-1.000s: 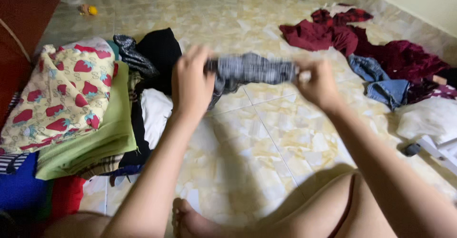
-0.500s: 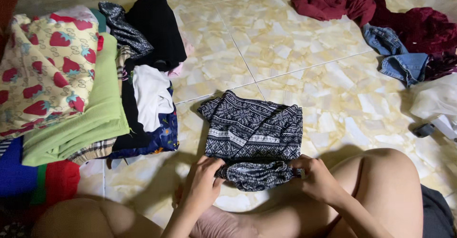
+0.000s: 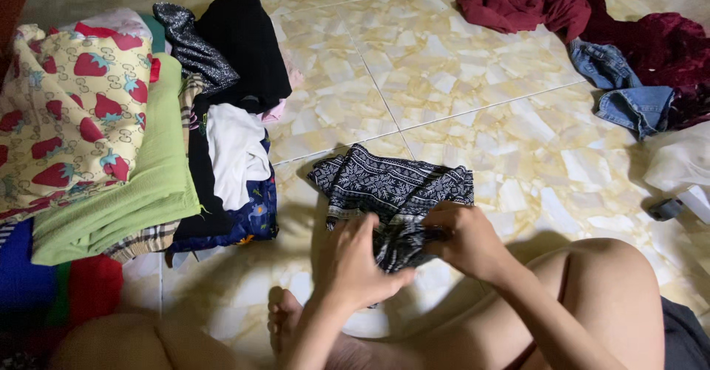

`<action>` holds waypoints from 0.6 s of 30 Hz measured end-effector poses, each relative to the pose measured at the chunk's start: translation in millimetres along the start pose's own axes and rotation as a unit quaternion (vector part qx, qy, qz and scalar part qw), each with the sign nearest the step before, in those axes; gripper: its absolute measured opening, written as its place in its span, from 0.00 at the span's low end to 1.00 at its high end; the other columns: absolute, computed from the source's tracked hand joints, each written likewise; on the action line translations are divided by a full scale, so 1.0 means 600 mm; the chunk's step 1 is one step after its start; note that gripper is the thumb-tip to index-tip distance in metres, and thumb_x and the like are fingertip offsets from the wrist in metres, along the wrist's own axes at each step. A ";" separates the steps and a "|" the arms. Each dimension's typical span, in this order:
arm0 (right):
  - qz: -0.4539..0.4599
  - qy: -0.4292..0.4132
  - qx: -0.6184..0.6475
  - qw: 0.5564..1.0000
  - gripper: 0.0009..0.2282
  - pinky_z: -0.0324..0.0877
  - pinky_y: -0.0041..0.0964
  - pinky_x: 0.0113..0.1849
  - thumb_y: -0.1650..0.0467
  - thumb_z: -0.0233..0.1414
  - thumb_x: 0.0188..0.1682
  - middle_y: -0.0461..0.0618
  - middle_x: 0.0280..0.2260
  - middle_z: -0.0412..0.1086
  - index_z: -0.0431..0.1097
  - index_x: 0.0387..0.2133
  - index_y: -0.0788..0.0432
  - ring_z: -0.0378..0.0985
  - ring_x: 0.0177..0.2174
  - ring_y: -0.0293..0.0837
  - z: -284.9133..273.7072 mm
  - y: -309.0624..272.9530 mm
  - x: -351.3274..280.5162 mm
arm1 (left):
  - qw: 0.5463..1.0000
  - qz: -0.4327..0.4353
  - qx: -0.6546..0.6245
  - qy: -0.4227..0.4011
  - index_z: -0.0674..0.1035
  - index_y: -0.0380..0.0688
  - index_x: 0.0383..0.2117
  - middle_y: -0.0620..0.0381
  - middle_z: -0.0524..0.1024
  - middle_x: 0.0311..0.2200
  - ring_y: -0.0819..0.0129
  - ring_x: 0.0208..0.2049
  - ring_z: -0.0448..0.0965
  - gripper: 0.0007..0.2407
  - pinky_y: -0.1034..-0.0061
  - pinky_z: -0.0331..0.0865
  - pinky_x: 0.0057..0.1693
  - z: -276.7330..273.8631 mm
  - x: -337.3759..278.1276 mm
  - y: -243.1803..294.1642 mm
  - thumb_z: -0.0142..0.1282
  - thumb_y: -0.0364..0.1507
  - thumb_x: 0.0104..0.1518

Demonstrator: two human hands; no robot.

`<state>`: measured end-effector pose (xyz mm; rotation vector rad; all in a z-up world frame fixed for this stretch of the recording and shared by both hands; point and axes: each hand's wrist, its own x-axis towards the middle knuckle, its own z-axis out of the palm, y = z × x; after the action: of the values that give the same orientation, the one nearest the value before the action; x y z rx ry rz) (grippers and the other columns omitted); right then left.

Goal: The person folds items of clothing by hand while sitting on the floor, including a patterned shirt and shorts, placing them onto a stack.

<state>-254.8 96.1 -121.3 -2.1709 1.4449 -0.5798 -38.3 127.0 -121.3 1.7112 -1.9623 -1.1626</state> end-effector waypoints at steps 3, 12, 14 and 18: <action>-0.016 0.053 -0.037 0.998 0.10 0.66 0.41 0.25 0.72 0.57 0.26 0.43 0.22 0.73 0.78 0.24 0.51 0.75 0.22 0.45 -0.006 -0.034 0.005 | 0.993 0.034 0.020 0.116 0.60 0.45 0.62 0.37 0.47 0.67 0.49 0.70 0.41 0.42 0.56 0.40 0.67 -0.006 -0.013 0.053 0.68 0.46 0.39; -0.131 0.070 0.025 0.989 0.15 0.71 0.39 0.34 0.80 0.60 0.23 0.46 0.33 0.76 0.77 0.28 0.57 0.78 0.33 0.46 -0.031 -0.049 0.001 | 0.963 0.096 0.146 0.204 0.71 0.43 0.36 0.47 0.74 0.34 0.46 0.37 0.72 0.18 0.56 0.63 0.47 0.010 -0.033 0.047 0.66 0.32 0.42; -0.188 0.088 0.075 0.975 0.05 0.65 0.45 0.48 0.74 0.56 0.40 0.47 0.41 0.76 0.71 0.30 0.60 0.74 0.44 0.49 -0.047 -0.064 -0.002 | 0.972 0.080 0.081 0.207 0.72 0.38 0.35 0.42 0.75 0.34 0.43 0.38 0.73 0.17 0.56 0.65 0.47 0.028 -0.006 0.028 0.65 0.30 0.41; -0.017 0.085 0.135 0.987 0.08 0.64 0.31 0.34 0.76 0.52 0.42 0.40 0.29 0.70 0.70 0.34 0.56 0.66 0.30 0.35 -0.041 -0.043 -0.009 | 0.952 0.122 0.143 0.241 0.69 0.41 0.45 0.44 0.74 0.40 0.45 0.44 0.72 0.34 0.55 0.62 0.52 0.002 -0.002 0.078 0.72 0.44 0.33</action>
<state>-252.0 106.2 -86.8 -1.9748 1.3287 -0.9350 -71.2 127.1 -88.2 1.6214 -2.0086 -0.3410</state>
